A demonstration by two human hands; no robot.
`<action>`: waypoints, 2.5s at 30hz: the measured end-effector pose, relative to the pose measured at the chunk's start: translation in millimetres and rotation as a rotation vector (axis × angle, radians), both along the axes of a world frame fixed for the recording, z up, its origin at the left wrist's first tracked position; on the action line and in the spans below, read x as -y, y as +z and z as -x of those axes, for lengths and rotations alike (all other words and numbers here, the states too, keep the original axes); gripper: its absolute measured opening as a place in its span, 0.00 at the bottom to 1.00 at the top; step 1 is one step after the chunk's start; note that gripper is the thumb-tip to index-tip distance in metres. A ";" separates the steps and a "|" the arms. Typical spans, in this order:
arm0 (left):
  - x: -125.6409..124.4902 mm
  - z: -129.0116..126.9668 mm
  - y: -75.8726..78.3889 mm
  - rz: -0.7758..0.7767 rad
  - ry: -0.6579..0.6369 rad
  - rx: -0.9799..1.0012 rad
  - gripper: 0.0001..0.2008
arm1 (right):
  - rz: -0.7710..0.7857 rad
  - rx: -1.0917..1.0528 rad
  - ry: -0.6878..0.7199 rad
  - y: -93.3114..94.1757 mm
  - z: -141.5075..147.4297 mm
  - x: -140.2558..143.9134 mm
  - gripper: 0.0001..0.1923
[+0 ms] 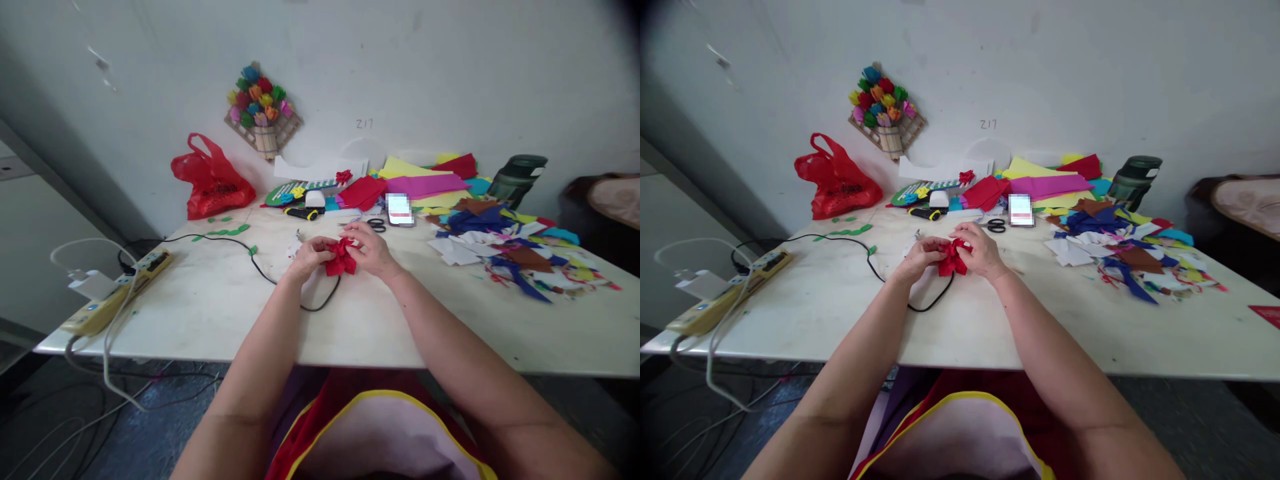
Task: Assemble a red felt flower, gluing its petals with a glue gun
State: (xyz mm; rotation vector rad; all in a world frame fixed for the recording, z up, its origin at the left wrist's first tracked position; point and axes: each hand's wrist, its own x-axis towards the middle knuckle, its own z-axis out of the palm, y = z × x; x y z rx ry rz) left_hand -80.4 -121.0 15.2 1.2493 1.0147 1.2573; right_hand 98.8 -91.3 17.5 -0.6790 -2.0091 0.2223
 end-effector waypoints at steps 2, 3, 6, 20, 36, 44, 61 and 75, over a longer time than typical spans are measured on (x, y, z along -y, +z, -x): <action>-1.0 1.0 -0.9 0.001 -0.008 0.004 0.17 | -0.042 0.034 0.057 3.3 -1.6 0.7 0.16; -1.4 1.4 -1.1 0.000 -0.015 0.005 0.17 | -0.050 0.050 0.072 4.7 -2.1 0.9 0.15; -1.2 2.0 -0.6 -0.007 -0.032 -0.007 0.17 | -0.055 0.092 0.092 7.3 -2.6 1.6 0.12; 0.8 1.0 0.4 -0.011 -0.066 -0.074 0.17 | 0.020 0.082 0.146 6.9 -4.3 0.7 0.06; 1.9 -1.6 2.9 0.063 -0.007 -0.170 0.17 | -0.012 0.026 0.236 1.2 -4.1 -7.9 0.06; 2.1 -2.3 2.8 0.075 -0.017 -0.163 0.18 | 0.042 0.002 0.267 2.7 -2.5 -5.2 0.07; 6.5 -6.2 11.7 -0.511 0.466 -0.904 0.03 | 0.122 -0.073 0.036 -4.0 -0.4 -10.7 0.05; 3.2 -6.5 9.2 -0.434 0.413 -0.875 0.05 | 0.102 -0.047 0.029 -2.0 1.0 -6.1 0.07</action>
